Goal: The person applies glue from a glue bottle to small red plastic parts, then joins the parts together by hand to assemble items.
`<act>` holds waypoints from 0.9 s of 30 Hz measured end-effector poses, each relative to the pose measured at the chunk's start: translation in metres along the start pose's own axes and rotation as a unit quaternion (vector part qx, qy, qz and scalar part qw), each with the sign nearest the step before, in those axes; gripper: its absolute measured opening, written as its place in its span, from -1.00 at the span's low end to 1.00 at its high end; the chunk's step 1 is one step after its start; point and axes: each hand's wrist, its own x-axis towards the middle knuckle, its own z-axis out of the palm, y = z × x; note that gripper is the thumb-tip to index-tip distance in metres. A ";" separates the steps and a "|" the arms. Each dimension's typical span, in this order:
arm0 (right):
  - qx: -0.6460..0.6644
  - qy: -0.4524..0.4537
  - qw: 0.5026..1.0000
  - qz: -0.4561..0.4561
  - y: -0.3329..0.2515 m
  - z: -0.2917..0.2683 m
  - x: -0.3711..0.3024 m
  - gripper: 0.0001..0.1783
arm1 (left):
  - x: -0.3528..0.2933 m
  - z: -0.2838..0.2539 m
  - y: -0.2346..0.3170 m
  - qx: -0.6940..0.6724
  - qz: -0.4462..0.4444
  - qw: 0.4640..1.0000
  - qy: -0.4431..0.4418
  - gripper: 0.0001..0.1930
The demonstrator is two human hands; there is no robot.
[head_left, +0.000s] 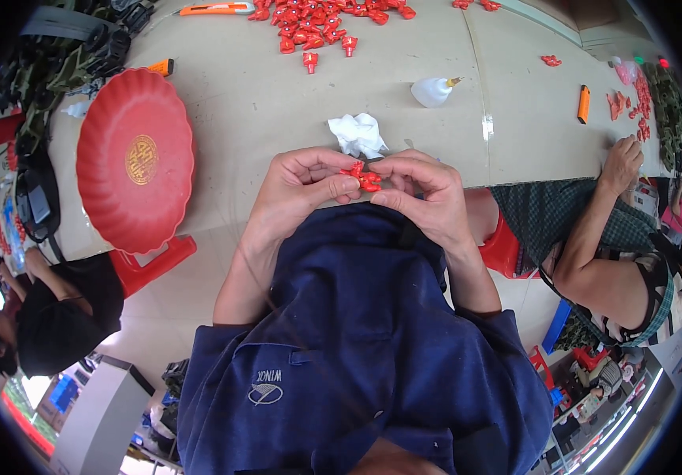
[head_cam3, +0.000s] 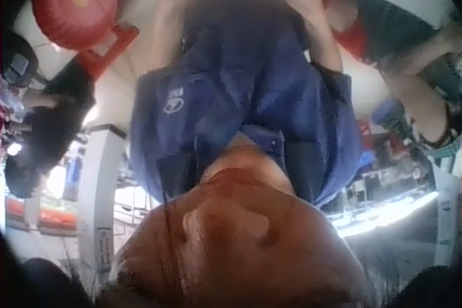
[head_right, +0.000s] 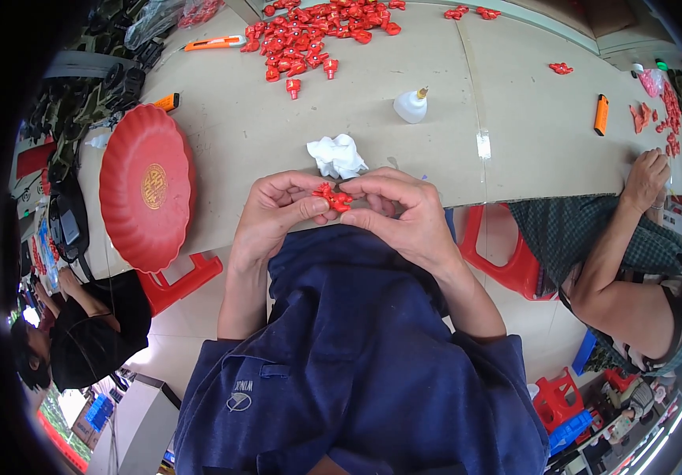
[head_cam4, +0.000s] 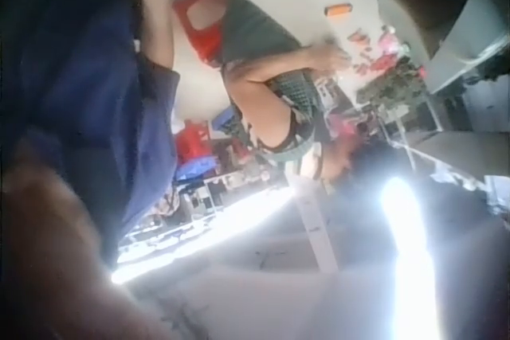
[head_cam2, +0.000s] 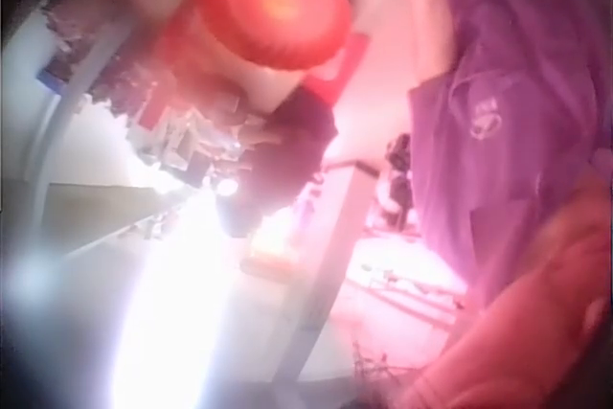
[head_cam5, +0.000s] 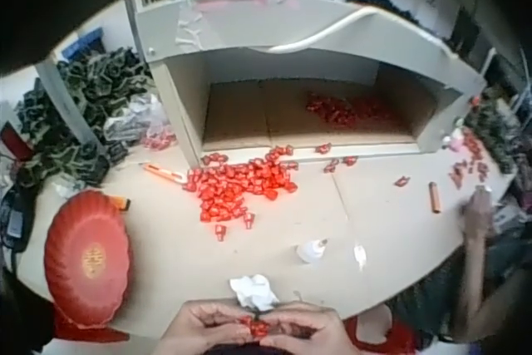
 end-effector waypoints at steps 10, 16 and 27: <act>-0.002 -0.024 1.000 0.015 -0.002 -0.003 0.001 -0.74 | 0.001 -0.001 0.002 -0.009 -0.025 1.000 0.004 -0.83; -0.036 -0.013 0.999 0.012 -0.011 -0.009 -0.002 -0.74 | 0.006 0.006 0.003 -0.008 -0.032 0.999 -0.018 -0.81; -0.157 0.217 0.962 0.053 -0.041 -0.138 0.047 -0.73 | 0.008 0.003 0.002 0.043 -0.025 0.998 -0.028 -0.79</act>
